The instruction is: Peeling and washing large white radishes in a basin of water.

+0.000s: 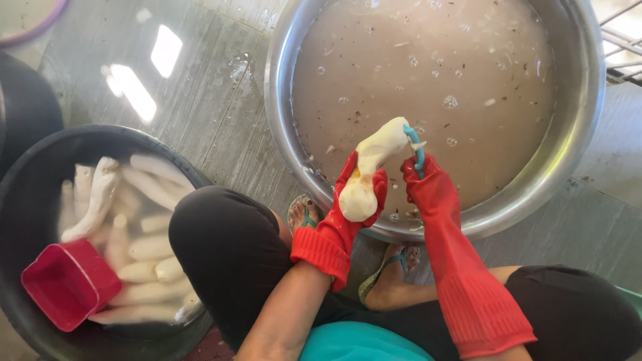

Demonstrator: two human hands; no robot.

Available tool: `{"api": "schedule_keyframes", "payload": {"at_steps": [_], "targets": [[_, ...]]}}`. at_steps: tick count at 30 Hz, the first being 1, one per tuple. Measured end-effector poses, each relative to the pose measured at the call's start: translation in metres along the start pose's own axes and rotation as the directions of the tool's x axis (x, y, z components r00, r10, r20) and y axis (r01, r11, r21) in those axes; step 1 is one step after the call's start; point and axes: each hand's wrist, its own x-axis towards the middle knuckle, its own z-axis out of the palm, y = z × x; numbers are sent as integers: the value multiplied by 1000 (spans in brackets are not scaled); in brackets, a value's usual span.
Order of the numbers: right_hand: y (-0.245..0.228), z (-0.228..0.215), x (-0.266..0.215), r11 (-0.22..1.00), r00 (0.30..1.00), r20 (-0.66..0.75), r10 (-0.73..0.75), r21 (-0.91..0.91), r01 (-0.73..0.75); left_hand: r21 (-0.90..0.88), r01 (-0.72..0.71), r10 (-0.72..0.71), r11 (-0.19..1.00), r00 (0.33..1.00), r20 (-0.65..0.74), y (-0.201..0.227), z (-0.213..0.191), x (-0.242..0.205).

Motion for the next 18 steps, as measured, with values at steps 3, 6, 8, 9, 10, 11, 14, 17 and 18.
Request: {"api": "schedule_keyframes", "payload": {"at_steps": [3, 6, 8, 9, 10, 11, 14, 17, 18], "targets": [[0, 8, -1, 993, 997, 29, -71, 94, 68, -68, -18, 25, 998, 994, 108, -1, -6, 0], [18, 28, 21, 990, 992, 11, -124, -72, 124, -137, -16, 44, 990, 978, 205, -3, -9, 0], [24, 38, 28, 997, 996, -24, -80, -16, 80, -173, 178, -113, 969, 936, 334, -1, -8, -5], [33, 38, 38, 996, 996, -21, -82, -17, 82, -175, 176, -109, 969, 936, 335, -2, -11, -5], [41, 37, 48, 999, 994, -104, -22, 42, 27, -158, 223, -148, 962, 912, 382, -2, -14, -4], [49, 36, 60, 994, 982, -186, 44, 109, -24, -134, 271, -191, 953, 884, 427, -1, -14, -3], [58, 31, 58, 975, 973, -221, 68, 220, -19, -74, 206, -155, 976, 890, 429, 2, -15, 4], [40, 27, 42, 948, 992, -124, 10, 318, 30, -153, 243, -154, 958, 885, 440, -2, -5, -6], [24, 24, 27, 948, 992, -122, 4, 318, 35, -152, 240, -150, 959, 883, 444, -2, -3, -8]]}}
